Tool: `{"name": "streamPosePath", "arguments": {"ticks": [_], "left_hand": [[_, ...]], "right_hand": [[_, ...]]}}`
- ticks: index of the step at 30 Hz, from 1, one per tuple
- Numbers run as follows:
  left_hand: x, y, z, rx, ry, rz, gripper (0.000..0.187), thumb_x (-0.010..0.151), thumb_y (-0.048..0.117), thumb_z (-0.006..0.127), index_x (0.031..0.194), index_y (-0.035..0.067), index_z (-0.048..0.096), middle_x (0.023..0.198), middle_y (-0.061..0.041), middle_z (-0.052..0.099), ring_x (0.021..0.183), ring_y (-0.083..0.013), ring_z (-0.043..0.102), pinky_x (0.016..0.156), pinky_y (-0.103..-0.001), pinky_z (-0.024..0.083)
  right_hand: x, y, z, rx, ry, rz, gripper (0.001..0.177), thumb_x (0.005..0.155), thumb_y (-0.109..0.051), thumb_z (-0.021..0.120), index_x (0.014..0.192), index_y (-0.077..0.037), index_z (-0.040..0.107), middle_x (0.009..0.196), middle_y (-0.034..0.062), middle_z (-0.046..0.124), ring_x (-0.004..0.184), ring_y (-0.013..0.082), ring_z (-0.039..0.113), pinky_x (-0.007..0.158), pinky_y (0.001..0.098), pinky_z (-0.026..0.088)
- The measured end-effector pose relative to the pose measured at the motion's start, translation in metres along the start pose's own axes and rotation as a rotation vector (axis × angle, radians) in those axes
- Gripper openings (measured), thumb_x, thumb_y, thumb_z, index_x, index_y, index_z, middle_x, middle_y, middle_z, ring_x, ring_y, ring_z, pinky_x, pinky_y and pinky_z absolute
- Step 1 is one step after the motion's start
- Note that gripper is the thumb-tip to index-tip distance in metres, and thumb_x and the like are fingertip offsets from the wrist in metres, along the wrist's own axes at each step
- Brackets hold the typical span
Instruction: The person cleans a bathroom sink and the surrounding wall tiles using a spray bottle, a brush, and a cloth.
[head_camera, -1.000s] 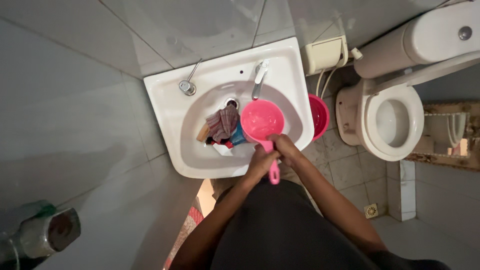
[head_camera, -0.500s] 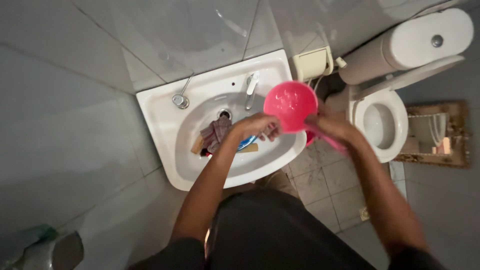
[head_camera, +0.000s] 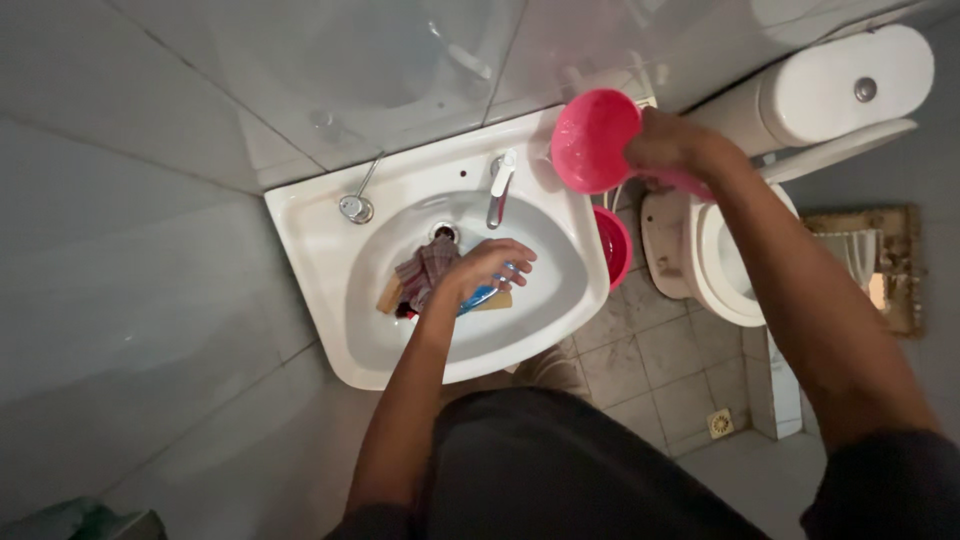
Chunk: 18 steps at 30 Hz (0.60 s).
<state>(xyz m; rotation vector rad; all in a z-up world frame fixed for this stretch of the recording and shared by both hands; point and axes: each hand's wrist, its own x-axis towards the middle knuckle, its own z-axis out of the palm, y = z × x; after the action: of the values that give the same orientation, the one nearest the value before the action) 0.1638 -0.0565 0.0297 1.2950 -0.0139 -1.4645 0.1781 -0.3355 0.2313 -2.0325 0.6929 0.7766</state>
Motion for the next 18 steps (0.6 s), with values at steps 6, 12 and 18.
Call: {"name": "streamPosePath", "arguments": {"ticks": [6,12,18], "left_hand": [[-0.021,-0.035,-0.048,-0.192,0.195,0.1,0.032,0.09,0.025,0.067,0.116,0.008,0.072,0.1,-0.008,0.073,0.086,-0.0194,0.072,0.074,-0.031,0.057],[-0.004,-0.093,-0.114,-0.395,0.529,0.196,0.035,0.09,0.032,0.068,0.115,0.008,0.069,0.098,-0.008,0.07,0.082,-0.0191,0.069,0.072,-0.033,0.057],[-0.006,-0.095,-0.14,-0.397,0.602,0.22,0.038,0.09,0.039,0.064,0.114,0.009,0.068,0.094,-0.006,0.072,0.077,-0.0164,0.069,0.069,-0.03,0.055]], "right_hand": [[0.008,0.009,-0.016,0.149,-0.044,0.112,0.024,0.091,-0.014,0.059,0.108,-0.003,0.07,0.079,0.0035,0.068,0.062,0.0114,0.056,0.055,0.0273,0.045],[-0.008,0.004,-0.03,0.106,-0.068,0.152,0.044,0.084,-0.006,0.054,0.126,0.002,0.063,0.079,0.0098,0.068,0.058,0.0159,0.056,0.053,0.0316,0.048],[-0.045,-0.052,-0.008,-0.065,-0.124,0.142,0.042,0.087,-0.012,0.053,0.129,-0.006,0.056,0.081,0.0099,0.066,0.056,0.018,0.054,0.051,0.034,0.047]]}}
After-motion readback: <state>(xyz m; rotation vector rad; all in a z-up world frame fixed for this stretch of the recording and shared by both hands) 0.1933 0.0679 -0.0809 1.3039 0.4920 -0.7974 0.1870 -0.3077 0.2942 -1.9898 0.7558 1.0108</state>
